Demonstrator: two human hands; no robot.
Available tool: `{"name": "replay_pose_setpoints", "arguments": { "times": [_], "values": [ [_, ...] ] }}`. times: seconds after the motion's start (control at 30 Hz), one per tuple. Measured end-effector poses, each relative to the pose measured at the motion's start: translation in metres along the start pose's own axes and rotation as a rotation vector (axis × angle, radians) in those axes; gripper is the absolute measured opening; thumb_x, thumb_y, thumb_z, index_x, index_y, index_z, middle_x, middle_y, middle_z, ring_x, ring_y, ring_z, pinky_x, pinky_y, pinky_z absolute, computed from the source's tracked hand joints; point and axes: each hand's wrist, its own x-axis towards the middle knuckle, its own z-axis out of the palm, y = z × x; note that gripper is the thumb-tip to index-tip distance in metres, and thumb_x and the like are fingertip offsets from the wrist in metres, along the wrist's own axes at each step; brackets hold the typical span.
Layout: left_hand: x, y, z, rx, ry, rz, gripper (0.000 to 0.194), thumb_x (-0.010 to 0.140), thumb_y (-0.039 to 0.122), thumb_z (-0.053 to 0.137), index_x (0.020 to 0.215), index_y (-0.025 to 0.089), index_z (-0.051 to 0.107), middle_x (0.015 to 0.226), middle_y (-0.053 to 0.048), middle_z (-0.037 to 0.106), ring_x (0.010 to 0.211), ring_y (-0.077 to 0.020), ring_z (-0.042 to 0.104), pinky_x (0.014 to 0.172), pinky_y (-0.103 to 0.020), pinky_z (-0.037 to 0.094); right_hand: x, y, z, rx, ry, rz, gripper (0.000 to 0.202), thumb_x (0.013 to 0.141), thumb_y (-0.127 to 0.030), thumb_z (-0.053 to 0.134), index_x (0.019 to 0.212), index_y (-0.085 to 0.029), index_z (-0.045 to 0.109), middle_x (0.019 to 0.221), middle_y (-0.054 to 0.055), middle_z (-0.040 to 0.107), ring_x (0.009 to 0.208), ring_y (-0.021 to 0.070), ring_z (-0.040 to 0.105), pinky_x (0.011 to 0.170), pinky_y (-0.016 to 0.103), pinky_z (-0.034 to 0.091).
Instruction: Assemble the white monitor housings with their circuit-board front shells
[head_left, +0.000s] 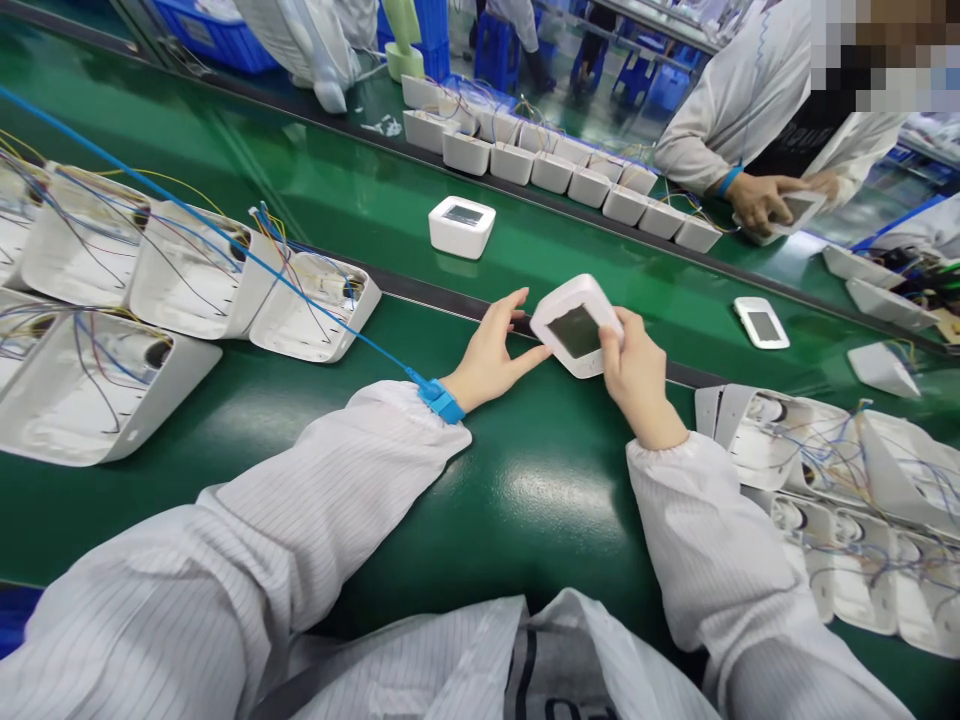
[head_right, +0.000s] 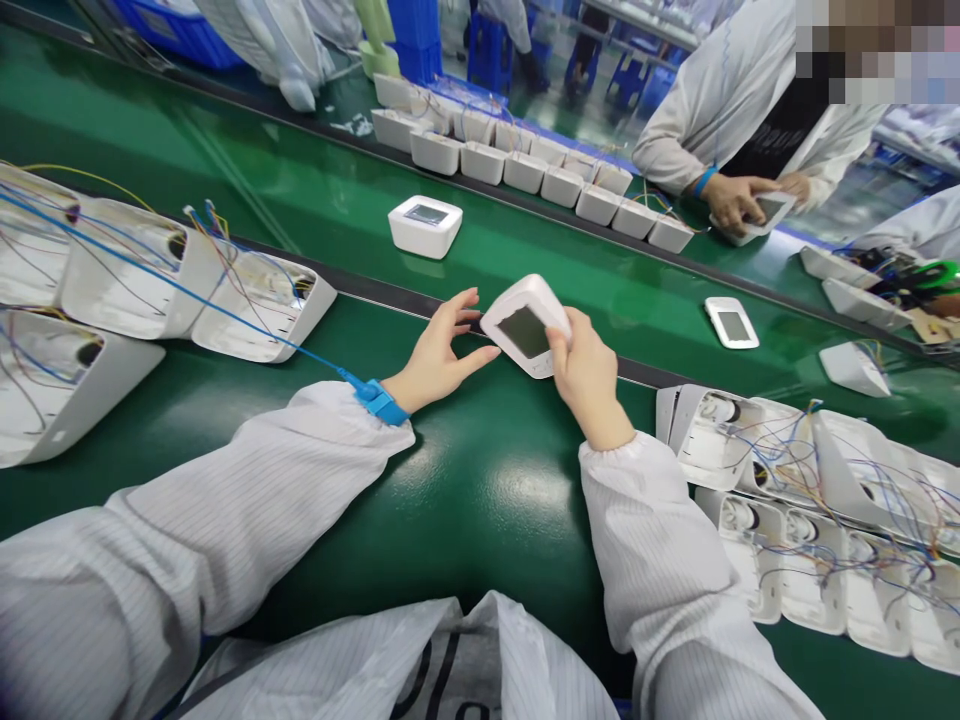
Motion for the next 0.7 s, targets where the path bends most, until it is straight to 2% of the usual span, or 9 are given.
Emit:
{"name": "replay_pose_setpoints", "arguments": {
  "times": [0.1, 0.17, 0.27, 0.33, 0.4, 0.47, 0.5, 0.6, 0.7],
  "values": [
    [0.000, 0.005, -0.001, 0.052, -0.020, 0.027, 0.051, 0.082, 0.030, 0.066, 0.129, 0.020, 0.049, 0.126, -0.013, 0.058, 0.110, -0.0224, 0.060, 0.091, -0.039, 0.051, 0.008, 0.025, 0.007, 0.024, -0.054, 0.269, 0.063, 0.094, -0.064, 0.030, 0.106, -0.014, 0.066, 0.092, 0.016, 0.071, 0.088, 0.0312, 0.067, 0.080, 0.045, 0.051],
    [0.000, 0.010, -0.001, 0.054, -0.055, 0.058, 0.030, 0.084, 0.026, 0.062, 0.112, 0.018, 0.058, 0.107, -0.008, 0.064, 0.096, -0.0188, 0.063, 0.084, -0.035, 0.053, 0.012, 0.037, 0.014, 0.191, -0.028, 0.398, 0.065, 0.092, -0.066, 0.031, 0.096, -0.013, 0.069, 0.088, 0.015, 0.071, 0.083, 0.0289, 0.067, 0.075, 0.042, 0.053],
    [-0.003, 0.021, 0.002, -0.020, -0.146, 0.022, 0.010, 0.084, 0.027, 0.059, 0.088, 0.018, 0.060, 0.084, -0.003, 0.064, 0.076, -0.0147, 0.061, 0.073, -0.030, 0.052, 0.013, 0.044, 0.028, 0.553, 0.032, 0.501, 0.059, 0.089, -0.062, 0.043, 0.112, -0.013, 0.065, 0.097, 0.013, 0.072, 0.077, 0.0230, 0.069, 0.071, 0.038, 0.056],
    [-0.007, 0.034, 0.006, -0.115, -0.244, -0.039, 0.011, 0.084, 0.028, 0.059, 0.081, 0.018, 0.060, 0.078, -0.001, 0.063, 0.072, -0.0144, 0.059, 0.071, -0.030, 0.051, 0.013, 0.043, 0.034, 0.720, 0.092, 0.451, 0.060, 0.083, -0.054, 0.058, 0.129, -0.015, 0.056, 0.116, 0.013, 0.067, 0.090, 0.0216, 0.070, 0.078, 0.037, 0.057],
    [-0.014, 0.055, 0.011, -0.260, -0.345, -0.097, 0.012, 0.082, 0.029, 0.061, 0.078, 0.018, 0.059, 0.077, -0.002, 0.063, 0.072, -0.0155, 0.059, 0.072, -0.032, 0.051, 0.011, 0.038, 0.037, 0.750, 0.118, 0.329, 0.064, 0.078, -0.047, 0.066, 0.132, -0.017, 0.053, 0.128, 0.014, 0.062, 0.103, 0.0225, 0.068, 0.086, 0.038, 0.056],
    [-0.023, 0.086, 0.011, -0.525, -0.470, -0.178, 0.012, 0.080, 0.028, 0.063, 0.077, 0.018, 0.058, 0.076, -0.004, 0.063, 0.073, -0.0166, 0.060, 0.072, -0.034, 0.051, 0.008, 0.033, 0.036, 0.663, 0.057, 0.202, 0.052, 0.080, -0.042, 0.066, 0.125, -0.017, 0.059, 0.120, 0.013, 0.067, 0.102, 0.0232, 0.068, 0.087, 0.040, 0.056],
    [-0.028, 0.104, 0.009, -0.715, -0.584, -0.243, 0.010, 0.082, 0.027, 0.061, 0.080, 0.018, 0.057, 0.080, -0.006, 0.065, 0.076, -0.0172, 0.062, 0.074, -0.034, 0.051, 0.006, 0.030, 0.035, 0.597, 0.013, 0.147, 0.044, 0.082, -0.041, 0.064, 0.119, -0.017, 0.063, 0.113, 0.013, 0.070, 0.096, 0.0229, 0.070, 0.086, 0.041, 0.056],
    [-0.045, 0.157, -0.009, -1.245, -0.866, -0.300, 0.018, 0.083, 0.033, 0.060, 0.081, 0.018, 0.050, 0.085, -0.008, 0.065, 0.080, -0.0191, 0.065, 0.074, -0.033, 0.052, 0.003, 0.023, 0.029, 0.426, -0.059, 0.030, 0.028, 0.086, -0.036, 0.060, 0.104, -0.018, 0.071, 0.098, 0.009, 0.074, 0.084, 0.0200, 0.070, 0.083, 0.039, 0.057],
    [-0.058, 0.192, -0.036, -1.320, -0.967, -0.430, 0.036, 0.075, 0.049, 0.068, 0.082, 0.018, 0.053, 0.090, -0.010, 0.066, 0.086, -0.0234, 0.067, 0.069, -0.029, 0.051, 0.002, 0.020, 0.026, 0.375, -0.060, -0.006, 0.026, 0.087, -0.035, 0.059, 0.101, -0.018, 0.072, 0.097, 0.008, 0.074, 0.080, 0.0187, 0.068, 0.080, 0.038, 0.057]
  ]
}}
